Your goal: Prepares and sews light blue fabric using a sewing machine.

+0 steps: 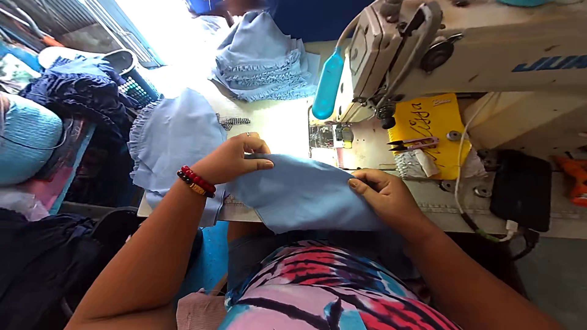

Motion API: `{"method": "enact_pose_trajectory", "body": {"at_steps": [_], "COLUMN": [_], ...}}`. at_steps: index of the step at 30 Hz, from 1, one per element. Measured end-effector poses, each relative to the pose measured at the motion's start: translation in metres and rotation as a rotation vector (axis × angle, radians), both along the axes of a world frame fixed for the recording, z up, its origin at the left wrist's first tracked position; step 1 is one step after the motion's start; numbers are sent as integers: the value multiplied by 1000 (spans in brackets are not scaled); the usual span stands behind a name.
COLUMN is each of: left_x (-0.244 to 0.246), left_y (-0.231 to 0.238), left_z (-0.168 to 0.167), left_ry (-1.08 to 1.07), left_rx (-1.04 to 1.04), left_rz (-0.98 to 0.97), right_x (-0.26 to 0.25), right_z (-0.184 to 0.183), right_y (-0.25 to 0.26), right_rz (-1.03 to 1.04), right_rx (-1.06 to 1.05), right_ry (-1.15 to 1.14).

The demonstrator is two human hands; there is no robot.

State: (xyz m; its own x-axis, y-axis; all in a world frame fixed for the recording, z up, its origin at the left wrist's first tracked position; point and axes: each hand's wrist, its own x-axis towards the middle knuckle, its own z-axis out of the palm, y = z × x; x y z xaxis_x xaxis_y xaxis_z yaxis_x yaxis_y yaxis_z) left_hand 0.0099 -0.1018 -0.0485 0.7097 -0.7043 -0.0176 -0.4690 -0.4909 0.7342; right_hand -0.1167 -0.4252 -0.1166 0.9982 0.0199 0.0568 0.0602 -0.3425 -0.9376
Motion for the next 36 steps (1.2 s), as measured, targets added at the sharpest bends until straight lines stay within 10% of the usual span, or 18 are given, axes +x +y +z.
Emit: {"method": "enact_pose_trajectory", "body": {"at_steps": [14,36], "left_x": [-29,-71], "left_y": [18,17], "left_z": [-33,-4], "left_ry": [247,105], "left_rx": [-500,-434], "left_rz": [399,414], "right_x": [7,29], "right_z": [-2,27], "right_y": [-12,47], "right_rz": [-36,130], "right_rx": [-218,-23], "right_ry": [-83,-5]}}
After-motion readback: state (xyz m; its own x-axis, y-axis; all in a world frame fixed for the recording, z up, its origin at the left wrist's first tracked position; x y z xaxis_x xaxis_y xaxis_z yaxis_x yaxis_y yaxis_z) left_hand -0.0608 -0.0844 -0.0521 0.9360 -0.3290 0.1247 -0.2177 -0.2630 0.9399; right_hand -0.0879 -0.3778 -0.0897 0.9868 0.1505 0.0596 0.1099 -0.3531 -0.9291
